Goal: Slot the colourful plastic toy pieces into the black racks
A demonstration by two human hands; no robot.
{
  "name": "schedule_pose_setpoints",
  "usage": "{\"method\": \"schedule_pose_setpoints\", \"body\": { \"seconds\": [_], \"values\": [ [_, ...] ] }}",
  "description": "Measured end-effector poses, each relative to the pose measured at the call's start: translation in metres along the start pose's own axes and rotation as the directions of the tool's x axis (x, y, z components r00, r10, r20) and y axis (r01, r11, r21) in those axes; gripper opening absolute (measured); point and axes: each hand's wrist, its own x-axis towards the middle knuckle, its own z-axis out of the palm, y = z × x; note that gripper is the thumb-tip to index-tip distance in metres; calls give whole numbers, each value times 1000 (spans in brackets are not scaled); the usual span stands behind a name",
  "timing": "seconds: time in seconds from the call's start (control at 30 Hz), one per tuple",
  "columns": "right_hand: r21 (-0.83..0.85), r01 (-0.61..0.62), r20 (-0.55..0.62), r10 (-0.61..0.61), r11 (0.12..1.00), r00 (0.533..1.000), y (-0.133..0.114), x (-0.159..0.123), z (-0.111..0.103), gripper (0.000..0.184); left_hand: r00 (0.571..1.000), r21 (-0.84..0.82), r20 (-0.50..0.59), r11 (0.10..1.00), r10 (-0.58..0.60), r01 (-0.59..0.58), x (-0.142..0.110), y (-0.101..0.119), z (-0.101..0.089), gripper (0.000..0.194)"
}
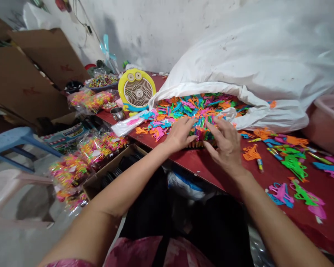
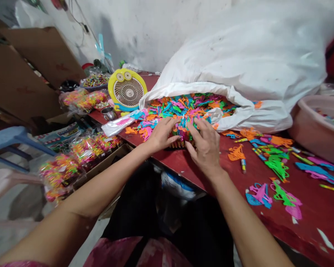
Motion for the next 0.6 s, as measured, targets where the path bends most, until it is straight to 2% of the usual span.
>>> {"method": "schedule_pose_setpoints", "body": {
  "seconds": [0.07,0.13,0.17,0.2,0.27,0.3,0.33,0.43,0.6],
  "values": [
    [-2,113,99,-112,994,989,4,15,0,60,978,-58,-184,994,-98,89,-15,5,2,44],
    [9,157,144,-157,988,977,10,24,5,56,902,-118,-358,970,-243,214,-38,17,9,32],
    [11,160,147,-159,987,976,13,26,9,53,862,-156,-395,948,-318,278,-51,24,16,25],
    [12,157,145,-157,988,977,16,27,12,49,858,-189,-380,937,-345,293,-63,31,24,20],
    [14,150,137,-150,989,979,21,28,17,40,934,-204,-208,947,-291,250,-83,44,44,17],
    [16,148,136,-148,989,979,22,28,19,36,956,-193,-113,950,-270,245,-89,49,53,18],
    [20,146,136,-148,989,980,23,28,19,32,961,-182,-37,948,-274,263,-92,52,61,22],
    [50,133,114,-138,990,984,24,29,19,22,933,-106,89,928,-349,358,-90,56,74,35],
    [115,115,121,-129,987,984,22,29,16,18,917,17,152,929,-368,370,-78,58,69,41]
  ]
}}
